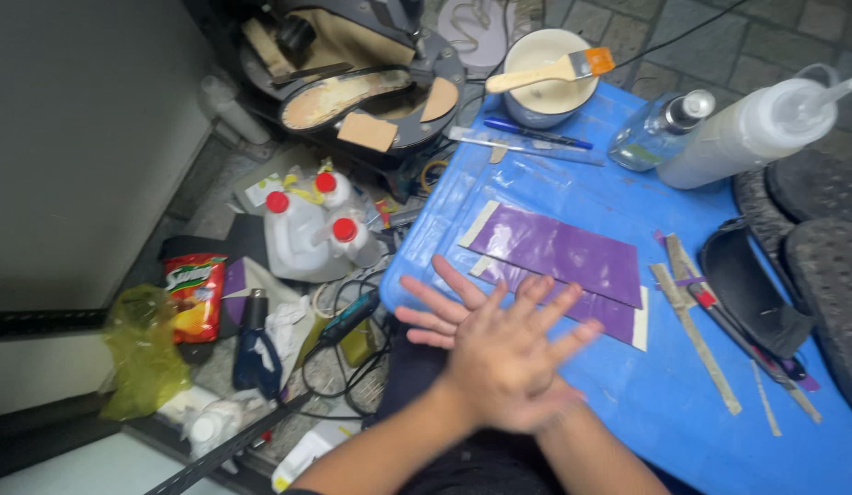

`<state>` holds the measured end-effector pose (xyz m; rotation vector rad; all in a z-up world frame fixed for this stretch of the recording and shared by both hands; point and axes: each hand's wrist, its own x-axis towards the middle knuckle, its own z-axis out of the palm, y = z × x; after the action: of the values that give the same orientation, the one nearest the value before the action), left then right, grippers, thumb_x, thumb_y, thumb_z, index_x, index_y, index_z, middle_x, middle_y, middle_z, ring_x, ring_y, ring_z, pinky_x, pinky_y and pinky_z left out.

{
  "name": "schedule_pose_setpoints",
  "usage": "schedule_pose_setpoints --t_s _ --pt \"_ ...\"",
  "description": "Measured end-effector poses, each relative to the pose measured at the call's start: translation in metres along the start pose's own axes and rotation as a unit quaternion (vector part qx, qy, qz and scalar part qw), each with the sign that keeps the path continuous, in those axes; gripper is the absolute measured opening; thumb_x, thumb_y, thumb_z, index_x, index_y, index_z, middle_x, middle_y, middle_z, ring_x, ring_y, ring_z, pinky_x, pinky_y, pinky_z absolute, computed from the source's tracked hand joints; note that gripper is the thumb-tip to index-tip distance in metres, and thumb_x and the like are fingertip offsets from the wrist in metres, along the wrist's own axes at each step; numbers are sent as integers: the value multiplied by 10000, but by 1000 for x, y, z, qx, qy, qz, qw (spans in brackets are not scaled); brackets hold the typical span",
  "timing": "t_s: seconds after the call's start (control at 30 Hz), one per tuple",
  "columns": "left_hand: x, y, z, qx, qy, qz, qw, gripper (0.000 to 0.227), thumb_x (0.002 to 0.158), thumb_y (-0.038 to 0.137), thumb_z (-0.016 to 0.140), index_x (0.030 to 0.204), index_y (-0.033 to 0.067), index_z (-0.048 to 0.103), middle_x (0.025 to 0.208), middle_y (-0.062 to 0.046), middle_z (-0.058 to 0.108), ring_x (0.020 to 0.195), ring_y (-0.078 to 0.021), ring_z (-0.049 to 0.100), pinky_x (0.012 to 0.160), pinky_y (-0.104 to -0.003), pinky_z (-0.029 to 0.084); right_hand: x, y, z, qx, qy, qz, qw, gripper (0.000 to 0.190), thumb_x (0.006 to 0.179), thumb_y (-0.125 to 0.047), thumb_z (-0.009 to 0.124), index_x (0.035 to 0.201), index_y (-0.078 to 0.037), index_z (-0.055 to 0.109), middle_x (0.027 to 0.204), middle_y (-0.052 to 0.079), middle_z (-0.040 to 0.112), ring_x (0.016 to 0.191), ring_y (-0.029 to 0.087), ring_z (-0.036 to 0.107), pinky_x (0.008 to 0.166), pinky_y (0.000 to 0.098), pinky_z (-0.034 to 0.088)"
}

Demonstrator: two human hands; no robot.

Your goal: The person uses a rotary tool to grind the edges of a purple rectangular material on a blue workbench. They pause to flip and inspect the piece, then resume grinding. The person also handles a dark rectangular piece and a paintbrush near a container of white liquid.

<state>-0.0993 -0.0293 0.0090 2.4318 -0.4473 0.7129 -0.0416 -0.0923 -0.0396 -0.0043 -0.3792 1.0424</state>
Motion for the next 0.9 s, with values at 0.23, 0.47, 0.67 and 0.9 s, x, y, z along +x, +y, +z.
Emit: schedule_pose_setpoints --t_s 0.23,0.47,0.67,0.9 --pt "31 -105 -49 53 135 -236 961 109 941 218 694 956 110 709 1069 -97 673 1137 -332 595 998 -508 421 -66 -28 59 -367 95 95 920 802 1057 -524 542 1521 124 451 1598 270 496 1410 393 565 1223 492 406" --pt "41 -80 -22 -39 -1 -173 984 569 981 92 612 1535 101 483 1434 -156 587 1407 -328 529 1179 -447 432 -100 -102 96 -878 299 -27 373 456 850 -205 784 1261 -39 674 1289 140 708 1202 303 676 1100 397 485" --pt "78 -75 14 -61 -150 -29 986 831 744 398 832 1437 84 499 1493 -150 507 1440 -367 406 1183 -607 214 -97 -114 91 -929 296 -18 221 829 687 -261 872 1388 32 541 1432 218 550 1307 408 496 1106 497 395" --pt "93 -76 2 -75 -207 -49 974 832 715 420 860 1431 138 541 1429 -65 594 1391 -286 507 1257 -583 234 -104 -111 85 -903 306 -34 299 745 729 -198 869 1373 -1 550 1379 189 606 1281 367 556 1101 455 429"
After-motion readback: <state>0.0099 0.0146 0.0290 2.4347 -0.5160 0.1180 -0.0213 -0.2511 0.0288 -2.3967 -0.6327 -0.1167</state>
